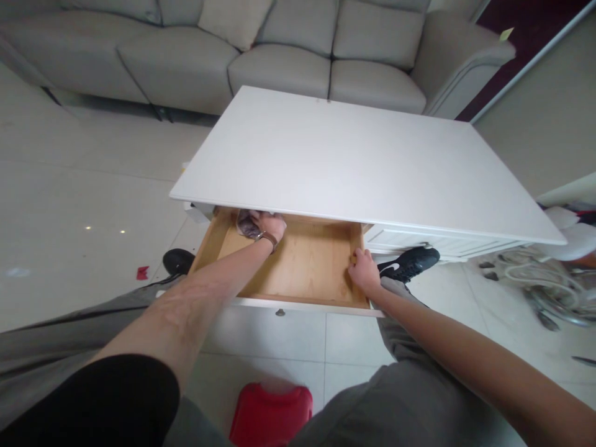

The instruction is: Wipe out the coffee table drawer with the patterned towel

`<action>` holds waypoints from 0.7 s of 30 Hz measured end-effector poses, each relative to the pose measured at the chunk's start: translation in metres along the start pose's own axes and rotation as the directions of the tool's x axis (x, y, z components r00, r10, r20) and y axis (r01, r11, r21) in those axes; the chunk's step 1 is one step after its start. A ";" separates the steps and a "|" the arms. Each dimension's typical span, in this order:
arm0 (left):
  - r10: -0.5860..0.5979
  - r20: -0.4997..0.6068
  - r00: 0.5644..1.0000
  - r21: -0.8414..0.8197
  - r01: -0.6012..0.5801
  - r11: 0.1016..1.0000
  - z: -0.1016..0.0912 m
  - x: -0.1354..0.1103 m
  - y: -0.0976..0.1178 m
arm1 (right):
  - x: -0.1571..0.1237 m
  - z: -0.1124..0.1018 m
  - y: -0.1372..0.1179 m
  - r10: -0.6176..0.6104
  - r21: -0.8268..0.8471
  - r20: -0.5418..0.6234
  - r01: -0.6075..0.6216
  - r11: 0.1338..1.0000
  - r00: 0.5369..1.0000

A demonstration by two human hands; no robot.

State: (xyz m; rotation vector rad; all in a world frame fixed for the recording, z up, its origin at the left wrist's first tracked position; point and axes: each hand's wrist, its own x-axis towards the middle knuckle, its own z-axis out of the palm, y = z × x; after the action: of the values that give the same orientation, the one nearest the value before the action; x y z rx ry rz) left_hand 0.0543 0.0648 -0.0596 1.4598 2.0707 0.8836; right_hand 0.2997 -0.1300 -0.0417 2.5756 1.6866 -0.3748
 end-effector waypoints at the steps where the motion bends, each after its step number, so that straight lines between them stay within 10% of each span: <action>1: 0.038 0.031 0.999 0.030 -0.039 0.999 0.008 -0.007 0.006 | 0.000 0.000 0.000 0.001 0.000 0.003 -0.001 1.000 1.000; 11: 0.230 0.322 0.919 -0.036 -0.230 0.972 0.093 -0.122 0.108 | 0.000 -0.002 -0.002 0.009 0.014 -0.004 -0.009 1.000 1.000; 21: 0.474 0.600 0.644 -0.226 -0.431 0.873 0.098 -0.140 0.117 | 0.002 0.001 0.000 -0.005 0.031 0.035 0.004 1.000 0.999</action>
State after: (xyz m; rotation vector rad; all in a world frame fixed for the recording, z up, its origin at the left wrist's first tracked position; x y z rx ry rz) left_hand 0.2441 -0.0166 -0.0431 1.9493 1.1688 0.4832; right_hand 0.3000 -0.1281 -0.0431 2.5716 1.6883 -0.4465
